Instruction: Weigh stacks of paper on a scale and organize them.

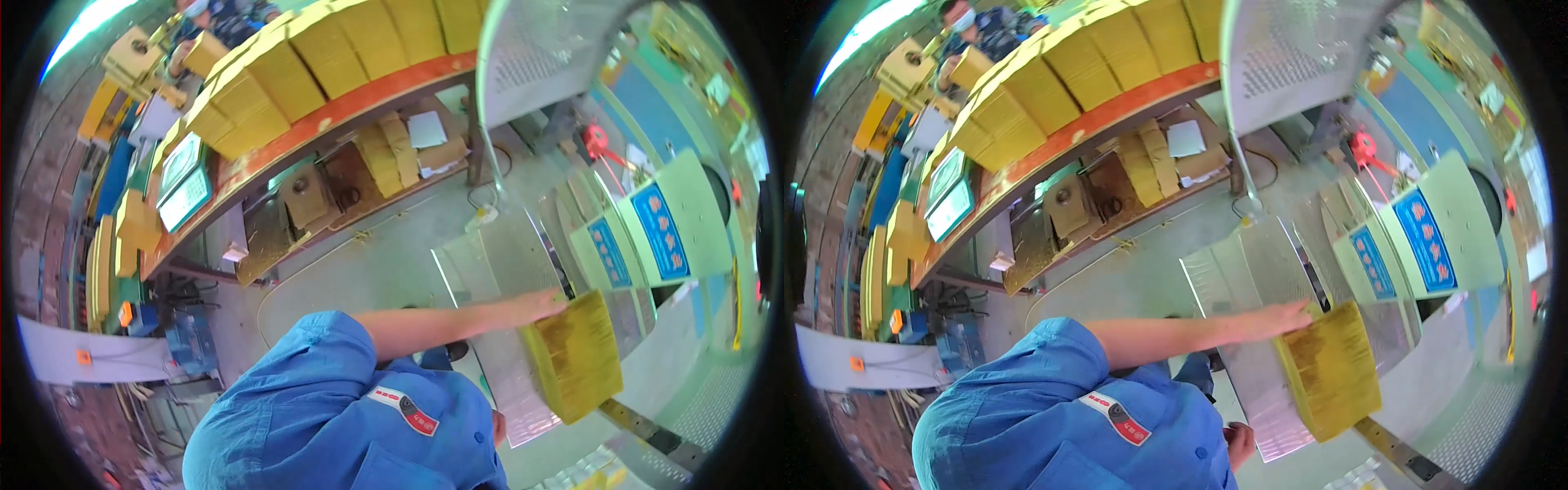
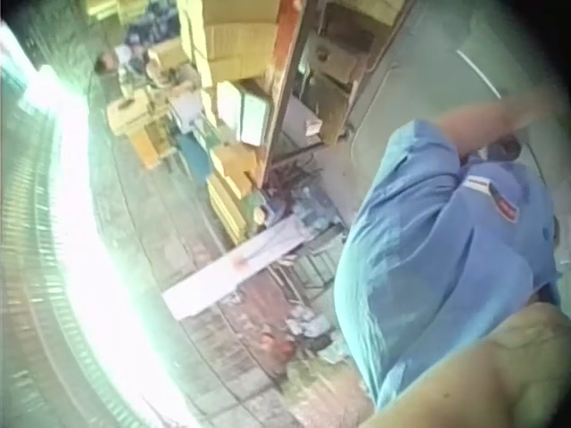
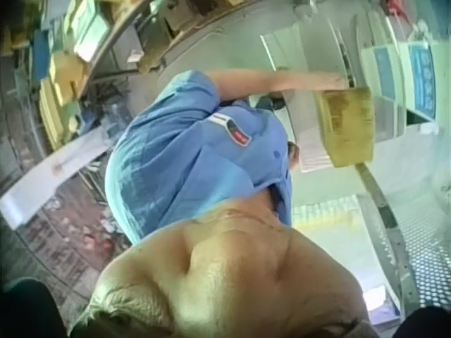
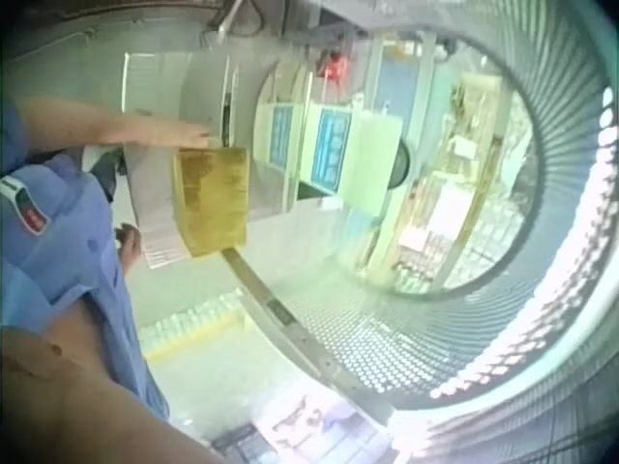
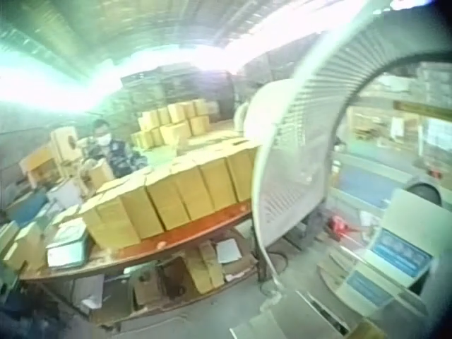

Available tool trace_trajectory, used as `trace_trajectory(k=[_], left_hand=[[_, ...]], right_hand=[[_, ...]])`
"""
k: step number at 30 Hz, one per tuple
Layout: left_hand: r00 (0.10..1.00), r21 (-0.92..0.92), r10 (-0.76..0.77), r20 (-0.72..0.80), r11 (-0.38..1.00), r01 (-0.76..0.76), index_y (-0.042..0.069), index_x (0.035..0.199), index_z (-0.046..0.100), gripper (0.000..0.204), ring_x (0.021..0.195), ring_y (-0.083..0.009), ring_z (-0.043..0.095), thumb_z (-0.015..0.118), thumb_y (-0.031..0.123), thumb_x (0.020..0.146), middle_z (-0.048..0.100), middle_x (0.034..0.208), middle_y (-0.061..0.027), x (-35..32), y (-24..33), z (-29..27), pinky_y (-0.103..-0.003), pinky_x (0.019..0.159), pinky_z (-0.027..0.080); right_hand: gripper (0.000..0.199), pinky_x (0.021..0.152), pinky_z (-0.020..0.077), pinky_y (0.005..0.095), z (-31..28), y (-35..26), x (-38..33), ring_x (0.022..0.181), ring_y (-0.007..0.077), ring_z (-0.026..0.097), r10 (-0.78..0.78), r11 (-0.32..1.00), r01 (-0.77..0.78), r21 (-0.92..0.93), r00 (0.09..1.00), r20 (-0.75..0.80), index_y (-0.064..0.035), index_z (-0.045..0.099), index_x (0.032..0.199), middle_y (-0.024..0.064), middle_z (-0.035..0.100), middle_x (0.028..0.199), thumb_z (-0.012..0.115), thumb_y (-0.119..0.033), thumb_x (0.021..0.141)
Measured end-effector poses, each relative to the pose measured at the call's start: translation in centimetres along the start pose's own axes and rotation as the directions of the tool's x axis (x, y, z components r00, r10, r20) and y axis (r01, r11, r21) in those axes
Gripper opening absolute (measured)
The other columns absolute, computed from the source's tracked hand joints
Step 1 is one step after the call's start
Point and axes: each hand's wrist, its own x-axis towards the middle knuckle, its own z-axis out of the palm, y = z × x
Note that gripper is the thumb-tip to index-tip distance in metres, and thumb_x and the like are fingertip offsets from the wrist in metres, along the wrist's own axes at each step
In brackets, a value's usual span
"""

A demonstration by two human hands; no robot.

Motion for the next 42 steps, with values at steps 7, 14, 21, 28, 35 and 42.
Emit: trace_trajectory(k=[7, 14, 21, 28, 35, 42], left_hand=[[0.983, 0.127, 0.14, -0.115, 0.984, -0.126, 0.001, 0.144, 0.03, 0.071, 0.122, -0.0288, 0.05, 0.051, 0.045, 0.093, 0.048, 0.137, -0.0204, -16.2, -6.6, -5.7, -0.036, 0.102, 0.038], [0.441, -0.526, -0.478, -0.76, 0.85, 0.014, 0.007, 0.117, 0.062, 0.048, 0.102, -0.0204, 0.061, 0.051, 0.046, 0.093, 0.065, 0.111, -0.0103, -52.5, -24.4, -22.3, -0.036, 0.087, 0.05], [-0.336, -0.141, -0.612, -0.715, 0.598, -0.789, 0.004, 0.087, 0.06, 0.032, 0.074, -0.0224, 0.065, 0.052, 0.035, 0.091, 0.066, 0.08, -0.011, -87.1, -31.5, -30.8, -0.036, 0.067, 0.052], [-0.64, 0.122, -0.367, -0.674, 0.8, -0.588, 0.005, 0.098, 0.058, 0.04, 0.086, -0.025, 0.064, 0.059, 0.044, 0.089, 0.065, 0.093, -0.0126, -107.6, -23.7, -41.2, -0.038, 0.074, 0.053], [-0.509, -0.193, -0.404, -0.76, 0.888, -0.417, -0.003, 0.135, 0.036, 0.082, 0.123, -0.0306, 0.045, 0.062, 0.055, 0.083, 0.047, 0.13, -0.0209, -114.6, -20.3, -50.2, -0.042, 0.1, 0.04], [-0.102, -0.307, -0.381, -0.919, 0.854, -0.42, 0.006, 0.132, 0.047, 0.056, 0.114, -0.0211, 0.056, 0.06, 0.041, 0.089, 0.056, 0.128, -0.0098, -115.3, -21.5, -57.4, -0.04, 0.088, 0.05]], right_hand=[[0.019, 0.056, 0.0413, 0.0219, 11.7, -2.3, 0.8, 0.061, 0.0077, 0.052, -0.09, 0.995, 0.097, 0.007, 0.893, 0.441, 0.0003, 0.064, 0.085, 0.0027, 0.061, 0.068, 0.051, -0.011, 0.093], [0.019, 0.058, 0.0442, 0.0235, 26.2, -0.7, -0.4, 0.065, 0.009, 0.057, 0.021, 0.916, 0.269, -0.297, 0.708, 0.706, -0.0007, 0.064, 0.087, 0.0059, 0.065, 0.079, 0.05, -0.013, 0.093], [0.017, 0.066, 0.0464, 0.0269, 49.4, 1.3, -10.2, 0.074, 0.0123, 0.059, 0.013, 0.815, 0.468, -0.343, 0.577, 0.817, -0.0016, 0.065, 0.09, 0.0058, 0.066, 0.09, 0.05, -0.011, 0.09], [0.017, 0.069, 0.0479, 0.0257, 65.3, -3.5, -19.2, 0.075, 0.014, 0.061, 0.138, 0.837, 0.481, -0.26, 0.275, 0.952, 0.0015, 0.064, 0.098, 0.0099, 0.067, 0.091, 0.051, -0.007, 0.091], [0.019, 0.078, 0.0496, 0.0273, 77.5, -5.4, -26.9, 0.087, 0.0142, 0.063, 0.164, 0.834, 0.552, -0.004, -0.241, 0.957, 0.0008, 0.063, 0.103, 0.0086, 0.068, 0.095, 0.053, -0.01, 0.091], [0.027, 0.087, 0.0473, 0.0292, 85.7, -4.9, -38.0, 0.1, 0.0153, 0.061, 0.208, 0.827, 0.558, 0.063, -0.409, 0.889, -0.0023, 0.06, 0.117, 0.0084, 0.066, 0.105, 0.053, -0.01, 0.092]])
